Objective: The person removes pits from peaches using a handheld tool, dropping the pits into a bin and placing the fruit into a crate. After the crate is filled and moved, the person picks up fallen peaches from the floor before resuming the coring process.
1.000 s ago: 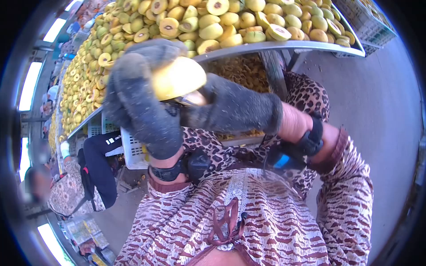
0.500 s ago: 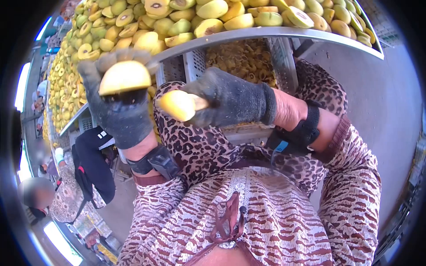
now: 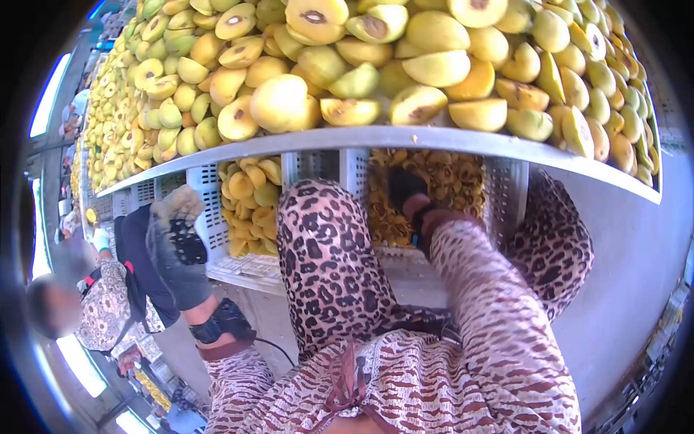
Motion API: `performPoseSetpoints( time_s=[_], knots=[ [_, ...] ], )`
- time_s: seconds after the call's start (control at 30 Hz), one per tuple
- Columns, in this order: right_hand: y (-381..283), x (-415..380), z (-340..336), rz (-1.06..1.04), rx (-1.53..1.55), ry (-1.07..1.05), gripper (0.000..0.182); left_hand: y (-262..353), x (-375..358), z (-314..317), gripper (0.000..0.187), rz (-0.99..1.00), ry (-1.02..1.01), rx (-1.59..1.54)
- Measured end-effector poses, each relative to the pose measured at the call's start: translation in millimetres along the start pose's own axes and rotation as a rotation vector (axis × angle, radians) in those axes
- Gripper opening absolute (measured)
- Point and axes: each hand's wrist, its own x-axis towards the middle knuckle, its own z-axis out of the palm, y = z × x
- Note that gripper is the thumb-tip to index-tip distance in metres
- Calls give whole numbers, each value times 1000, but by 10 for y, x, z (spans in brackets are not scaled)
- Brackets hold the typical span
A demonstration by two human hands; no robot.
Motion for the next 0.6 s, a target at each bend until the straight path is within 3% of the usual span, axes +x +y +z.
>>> performPoseSetpoints(
  time_s=[0.03, 0.07, 0.13, 0.2, 0.23, 0.3, 0.33, 0.4, 0.5, 0.53, 0.57, 0.6],
  knots=[
    [-14, -47, 7, -9, -1, 0, 35, -43, -28, 93, 41, 58, 27, 171],
    [21, -129, -27, -129, -15, 58, 39, 66, -49, 319, 44, 32, -208, -4],
    [208, -123, -167, -239, -39, 136, 42, 101, -126, 533, 43, 36, -327, 30],
    [360, -99, -325, -515, 326, 41, 41, 155, -236, 734, 42, 34, -449, 67],
    [401, -169, -441, -508, 323, 39, 41, 216, -320, 847, 43, -92, -587, 21],
    [-27, -629, -1376, -59, 484, -599, 45, 222, -438, 963, 44, -277, -822, -17],
    [-221, -897, -1739, -62, 475, -582, 45, 242, -539, 1069, 40, -301, -860, -88],
    [-508, -1498, -2194, -35, 927, -591, 38, 126, -732, 1182, 46, -239, -958, -62],
    [-576, -1940, -2233, -184, 1280, -420, 38, 32, -1164, 1424, 54, -12, -906, -174],
    [-645, -2121, -2317, -152, 1271, -393, 37, 146, -1260, 1468, 51, -234, -1022, -388],
    [-707, -2213, -2291, -228, 1200, -300, 38, 171, -1316, 1484, 51, -216, -1035, -378],
    [-676, -2199, -2155, -404, 809, 87, 37, 161, -1368, 1479, 50, 23, -1021, -258]
  ],
)
